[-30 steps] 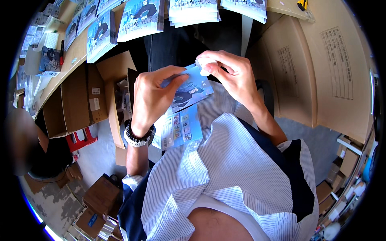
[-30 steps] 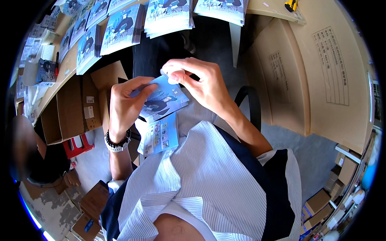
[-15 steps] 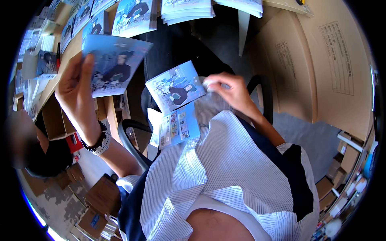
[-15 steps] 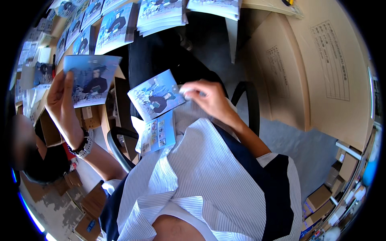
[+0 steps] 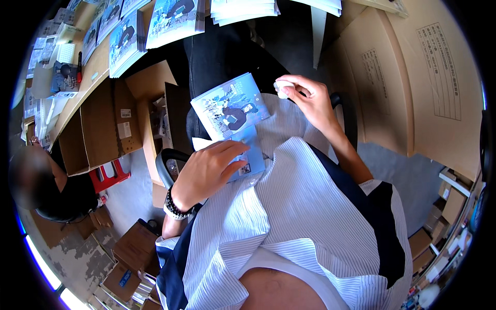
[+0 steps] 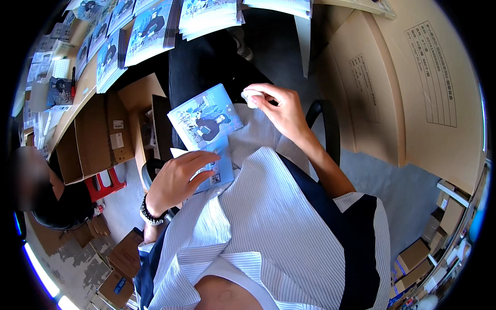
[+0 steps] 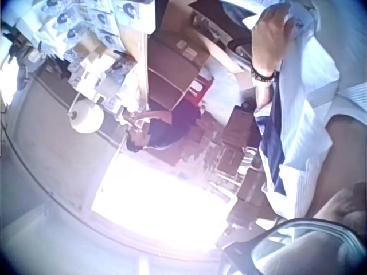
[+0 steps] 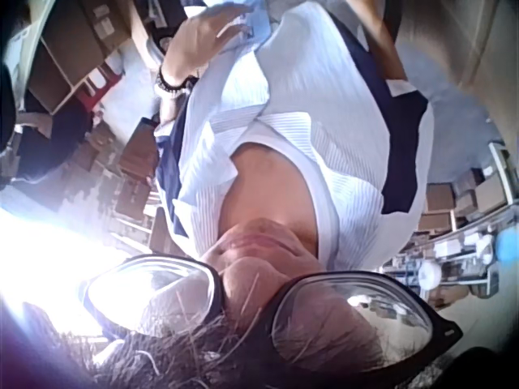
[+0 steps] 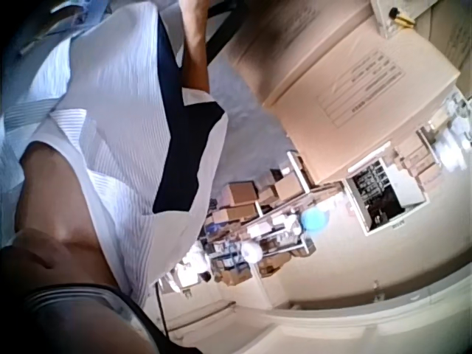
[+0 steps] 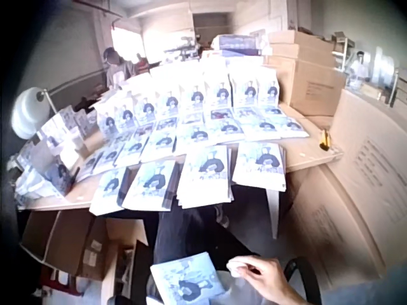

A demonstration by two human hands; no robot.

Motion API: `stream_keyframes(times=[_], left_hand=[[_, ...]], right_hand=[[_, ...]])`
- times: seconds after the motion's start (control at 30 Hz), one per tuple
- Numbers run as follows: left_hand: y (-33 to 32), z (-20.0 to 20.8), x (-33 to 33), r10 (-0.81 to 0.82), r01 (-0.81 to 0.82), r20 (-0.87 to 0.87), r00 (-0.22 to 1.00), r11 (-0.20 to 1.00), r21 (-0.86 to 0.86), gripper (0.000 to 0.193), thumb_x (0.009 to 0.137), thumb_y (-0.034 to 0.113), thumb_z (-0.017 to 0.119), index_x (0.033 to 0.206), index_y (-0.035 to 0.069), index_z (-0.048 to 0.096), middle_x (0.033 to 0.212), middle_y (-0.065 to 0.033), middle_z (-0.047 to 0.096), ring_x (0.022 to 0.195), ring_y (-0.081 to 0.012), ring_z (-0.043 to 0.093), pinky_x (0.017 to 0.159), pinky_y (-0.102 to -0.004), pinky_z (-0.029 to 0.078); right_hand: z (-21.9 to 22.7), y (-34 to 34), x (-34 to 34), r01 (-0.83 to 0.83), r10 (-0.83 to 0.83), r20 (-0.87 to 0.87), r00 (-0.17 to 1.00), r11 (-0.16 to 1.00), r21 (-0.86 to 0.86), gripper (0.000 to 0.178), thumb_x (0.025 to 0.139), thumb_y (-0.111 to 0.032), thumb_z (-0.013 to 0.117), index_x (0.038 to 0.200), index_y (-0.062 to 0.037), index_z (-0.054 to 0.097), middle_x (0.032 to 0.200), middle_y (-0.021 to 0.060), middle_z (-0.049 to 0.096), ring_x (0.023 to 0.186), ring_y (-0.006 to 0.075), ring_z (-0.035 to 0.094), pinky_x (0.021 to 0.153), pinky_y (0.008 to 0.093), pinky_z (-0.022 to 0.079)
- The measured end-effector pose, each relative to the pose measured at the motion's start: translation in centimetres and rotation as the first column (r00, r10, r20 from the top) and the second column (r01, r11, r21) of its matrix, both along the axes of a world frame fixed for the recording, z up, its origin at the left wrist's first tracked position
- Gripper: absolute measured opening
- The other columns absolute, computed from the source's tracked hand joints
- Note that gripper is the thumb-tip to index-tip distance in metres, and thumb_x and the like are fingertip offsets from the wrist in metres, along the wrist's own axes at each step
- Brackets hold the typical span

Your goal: The person sits at a desk and wipes the surface of small blue cards with a white cloth. They handle the cards one by one, wiping each side before placing them into a stack on the table. The person repeats this process for multiple cards throughout the clip.

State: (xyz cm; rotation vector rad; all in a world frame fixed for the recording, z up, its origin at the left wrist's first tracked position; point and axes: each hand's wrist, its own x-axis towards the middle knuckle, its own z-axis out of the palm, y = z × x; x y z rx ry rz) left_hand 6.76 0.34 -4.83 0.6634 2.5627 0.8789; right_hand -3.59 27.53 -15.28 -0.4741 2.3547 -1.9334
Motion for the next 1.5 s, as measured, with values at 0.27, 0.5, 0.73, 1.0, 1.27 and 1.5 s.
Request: stream_keyframes(times=[0.27,0.5,0.73,1.0,1.27,1.5], left_hand=[[-3.1,-0.6,-0.6,0.360,-0.375,-0.124,0.925,0.917,-0.136,0.032,0.093,0.024,0.071,0.117,0.002,0.066,0.110,-0.0164,0.067,0.099,-0.0328,0.068,0.076,-0.0395,0.057],[-4.3,-3.5,1.4,0.488,-0.333,0.438,0.755,0.860,-0.386,0.054,0.100,0.042,0.060,0.127,-0.004,0.051,0.090,-0.0200,0.072,0.062,-0.0236,0.072,0.052,-0.0344,0.055],[-2.7,-2.5,1.9,0.499,-0.485,0.544,0.675,0.855,-0.182,0.066,0.094,0.027,0.072,0.140,-0.001,0.033,0.094,-0.0216,0.072,0.069,-0.0226,0.074,0.060,-0.0295,0.060],[-2.5,-1.5,1.2,0.585,-0.541,0.428,0.689,0.808,-0.234,0.060,0.093,0.021,0.073,0.136,-0.003,0.039,0.084,-0.0155,0.072,0.063,-0.0206,0.070,0.057,-0.0283,0.055],[0.7,-2.2,-5.6,0.328,-0.459,-0.535,0.779,0.879,-0.128,0.047,0.082,0.017,0.082,0.120,0.001,0.060,0.101,-0.0140,0.060,0.088,-0.0265,0.060,0.071,-0.0359,0.051],[1.7,-5.6,-11.2,0.216,-0.250,-0.401,0.890,0.968,-0.034,0.042,0.078,0.019,0.084,0.114,0.004,0.067,0.115,-0.0110,0.060,0.110,-0.0285,0.056,0.094,-0.0389,0.045]], right_hand=[[-0.3,-0.5,0.0,-0.043,0.048,0.091,0.995,0.998,-0.048,0.022,0.096,-0.011,0.068,0.115,-0.0027,0.070,0.102,0.0106,0.075,0.092,0.0181,0.073,0.078,0.0271,0.058],[-0.2,-1.8,0.3,-0.206,0.213,0.336,0.917,0.977,-0.058,0.017,0.098,-0.014,0.065,0.108,0.0001,0.068,0.114,0.0110,0.071,0.105,0.0179,0.068,0.093,0.0310,0.054],[0.8,-2.9,-0.2,-0.332,0.319,0.351,0.880,0.943,-0.025,0.018,0.100,-0.016,0.063,0.109,-0.0003,0.064,0.102,0.0050,0.066,0.096,0.0127,0.065,0.089,0.0315,0.055],[0.6,-2.7,-0.1,-0.313,0.301,0.328,0.895,0.950,-0.016,0.018,0.099,-0.016,0.064,0.109,-0.0003,0.065,0.105,0.0063,0.067,0.099,0.0152,0.066,0.091,0.0343,0.056],[-0.1,-2.2,-0.8,-0.188,0.180,0.216,0.960,0.982,0.018,0.017,0.098,-0.017,0.066,0.103,-0.0002,0.067,0.104,0.0097,0.065,0.097,0.0200,0.068,0.086,0.0354,0.059],[1.3,-2.6,-1.0,-0.164,0.158,0.235,0.959,0.986,0.005,0.018,0.098,-0.016,0.066,0.102,0.0016,0.066,0.096,0.0073,0.063,0.084,0.0149,0.066,0.078,0.0286,0.057]])
